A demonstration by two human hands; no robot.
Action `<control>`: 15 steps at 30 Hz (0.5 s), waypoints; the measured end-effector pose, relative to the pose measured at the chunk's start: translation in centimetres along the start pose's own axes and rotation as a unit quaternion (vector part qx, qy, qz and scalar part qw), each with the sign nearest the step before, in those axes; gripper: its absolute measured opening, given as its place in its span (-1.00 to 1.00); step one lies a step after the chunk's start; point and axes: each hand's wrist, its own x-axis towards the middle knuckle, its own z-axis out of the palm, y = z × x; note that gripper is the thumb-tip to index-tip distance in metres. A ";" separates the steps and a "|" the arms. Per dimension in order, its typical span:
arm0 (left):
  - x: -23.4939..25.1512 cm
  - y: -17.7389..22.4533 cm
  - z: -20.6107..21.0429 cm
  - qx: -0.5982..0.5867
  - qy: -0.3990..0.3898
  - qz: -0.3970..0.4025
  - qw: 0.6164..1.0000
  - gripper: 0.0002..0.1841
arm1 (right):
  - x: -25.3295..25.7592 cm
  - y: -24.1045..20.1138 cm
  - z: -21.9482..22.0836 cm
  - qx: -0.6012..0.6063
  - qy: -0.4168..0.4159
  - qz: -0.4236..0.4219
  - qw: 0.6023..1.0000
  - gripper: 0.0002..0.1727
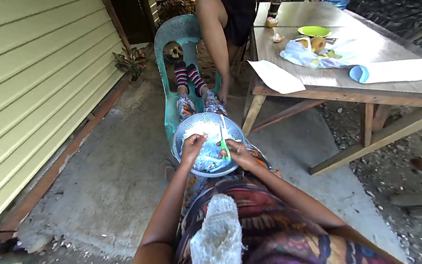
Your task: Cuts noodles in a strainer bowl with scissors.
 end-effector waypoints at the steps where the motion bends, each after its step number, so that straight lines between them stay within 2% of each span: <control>1: 0.0 0.3 0.0 0.042 -0.011 0.006 0.999 -0.81 | 0.0 -0.1 -0.1 0.018 0.002 -0.003 1.000 -0.68; 4: 0.2 1.3 0.1 0.152 -0.073 0.005 0.986 -0.61 | 0.0 -1.1 -0.6 0.023 -0.007 0.007 1.000 -0.70; 5: 0.4 1.5 0.3 0.175 -0.085 0.006 0.981 -0.61 | 0.0 -1.4 -0.8 0.012 -0.011 0.012 1.000 -0.71; 11: 2.3 3.3 1.7 0.304 -0.168 0.033 0.937 -0.77 | -0.1 -1.9 -1.7 -0.061 0.021 0.024 0.998 -0.69; 15: 6.2 3.2 4.3 0.321 -0.214 0.032 0.922 -0.76 | -0.4 -0.9 -1.0 -0.073 -0.023 0.010 0.997 -0.59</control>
